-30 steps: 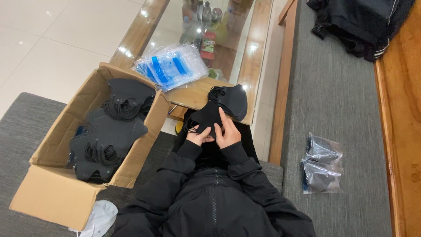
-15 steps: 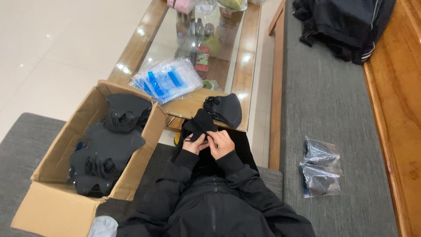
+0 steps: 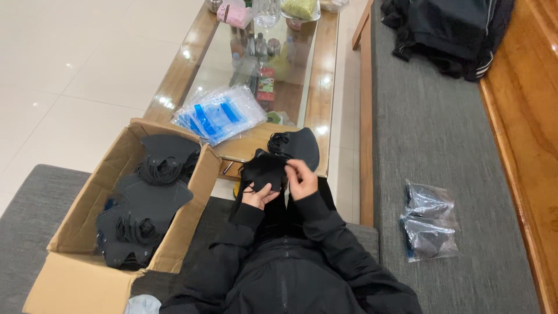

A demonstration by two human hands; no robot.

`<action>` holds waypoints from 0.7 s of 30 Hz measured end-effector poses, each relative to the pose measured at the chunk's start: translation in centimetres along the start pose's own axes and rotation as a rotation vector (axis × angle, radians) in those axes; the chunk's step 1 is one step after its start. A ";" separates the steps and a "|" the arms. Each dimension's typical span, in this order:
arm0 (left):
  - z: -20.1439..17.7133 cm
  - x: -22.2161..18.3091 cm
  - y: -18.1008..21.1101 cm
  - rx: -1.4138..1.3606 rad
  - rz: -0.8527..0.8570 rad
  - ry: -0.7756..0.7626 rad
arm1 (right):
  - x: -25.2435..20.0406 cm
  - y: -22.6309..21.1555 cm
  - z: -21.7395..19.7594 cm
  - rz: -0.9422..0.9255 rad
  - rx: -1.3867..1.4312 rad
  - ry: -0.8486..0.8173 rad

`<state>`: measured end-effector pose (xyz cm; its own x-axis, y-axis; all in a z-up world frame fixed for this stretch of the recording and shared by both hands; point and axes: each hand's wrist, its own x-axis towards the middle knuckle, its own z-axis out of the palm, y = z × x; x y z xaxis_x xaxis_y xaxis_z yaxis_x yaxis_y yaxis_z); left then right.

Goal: Inspecting and sorting black face masks from a cardboard box

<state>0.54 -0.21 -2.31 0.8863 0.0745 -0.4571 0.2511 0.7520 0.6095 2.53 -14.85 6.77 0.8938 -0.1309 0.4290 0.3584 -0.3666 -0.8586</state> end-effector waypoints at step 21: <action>-2.0 2.2 -1.7 -0.067 -0.024 0.030 | 4.0 10.2 -1.7 0.629 -0.124 0.088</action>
<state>1.23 -0.05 -5.67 0.8681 0.0746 -0.4908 0.2445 0.7961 0.5535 9.34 -20.63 0.26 0.8955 -0.4287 -0.1198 -0.2655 -0.2985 -0.9168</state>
